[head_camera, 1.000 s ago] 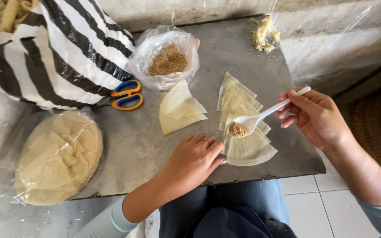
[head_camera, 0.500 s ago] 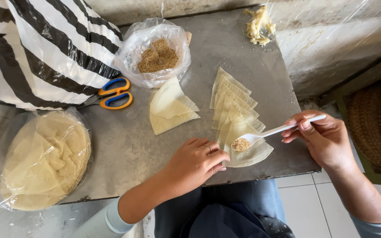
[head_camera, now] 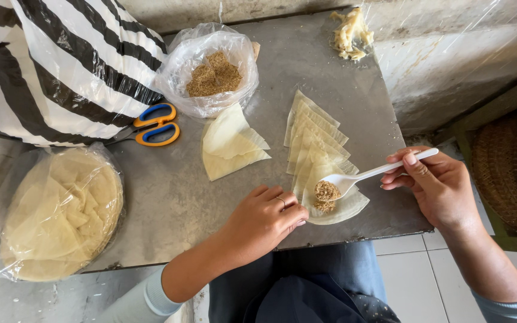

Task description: The person places a granular filling onto small triangular dough sheets using a spoon and folds them into layered triangle shapes by hand.

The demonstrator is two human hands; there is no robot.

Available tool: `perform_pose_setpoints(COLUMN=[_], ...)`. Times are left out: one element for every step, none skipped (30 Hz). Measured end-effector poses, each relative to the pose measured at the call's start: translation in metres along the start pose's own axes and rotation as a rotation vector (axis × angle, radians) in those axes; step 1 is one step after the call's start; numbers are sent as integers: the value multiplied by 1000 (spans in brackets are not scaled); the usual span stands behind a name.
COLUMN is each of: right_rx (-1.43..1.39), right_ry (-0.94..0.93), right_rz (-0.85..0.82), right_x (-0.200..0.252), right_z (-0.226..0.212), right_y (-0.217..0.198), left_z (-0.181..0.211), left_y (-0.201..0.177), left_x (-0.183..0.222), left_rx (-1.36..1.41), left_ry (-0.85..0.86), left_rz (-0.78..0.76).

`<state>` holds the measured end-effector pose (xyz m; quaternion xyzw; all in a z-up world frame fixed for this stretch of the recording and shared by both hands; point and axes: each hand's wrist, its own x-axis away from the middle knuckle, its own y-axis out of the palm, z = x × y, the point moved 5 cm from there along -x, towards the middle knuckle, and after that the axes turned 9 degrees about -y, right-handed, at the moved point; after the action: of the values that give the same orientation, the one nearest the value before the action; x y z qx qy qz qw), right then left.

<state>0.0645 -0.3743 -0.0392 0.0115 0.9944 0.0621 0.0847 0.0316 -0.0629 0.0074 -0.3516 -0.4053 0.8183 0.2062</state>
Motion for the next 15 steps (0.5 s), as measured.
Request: perform_pose_setpoints(right_rx=[-6, -12, -18, -31, -44, -57, -59, -61, -62, -71, -80, -88, -93, -97, -102], right_ry=[6, 12, 19, 8, -2, -11, -23, -35, -48, -45, -42, -39, -40, -41, -41], right_rz=[10, 20, 29, 36, 44, 51, 50, 48, 47, 54, 59, 65, 72, 78, 85], right_x=[-1, -1, -1, -2, -2, -2, -3, -4, -5, -5, -6, -7, -8, -8, -7], right_z=[-1, -2, -3, -4, -4, -5, -5, -6, -6, -6, -5, -5, -5, -4, -4], right_y=[0, 1, 1, 1, 1, 1, 1, 1, 1, 0, 0, -1, -1, -2, -2], left_z=[1, 1, 1, 2, 2, 2, 2, 2, 2, 2, 2, 1, 0, -1, -3], left_y=[-1, -1, -2, -4, -5, -6, -7, -9, -10, -11, -12, -13, -14, -16, -17], left_x=[1, 2, 2, 3, 5, 7, 9, 11, 13, 15, 17, 19, 22, 24, 28], left_rx=[-10, -20, -31, -37, -43, -48, -49, -49, -50, -48, -47, -45, -40, -35, -29], left_ry=[2, 4, 6, 5, 4, 2, 1, -1, -1, -9, -18, -27, -36, -45, -55], left_rz=[3, 5, 8, 21, 33, 45, 44, 43, 43, 46, 51, 56, 61, 66, 69])
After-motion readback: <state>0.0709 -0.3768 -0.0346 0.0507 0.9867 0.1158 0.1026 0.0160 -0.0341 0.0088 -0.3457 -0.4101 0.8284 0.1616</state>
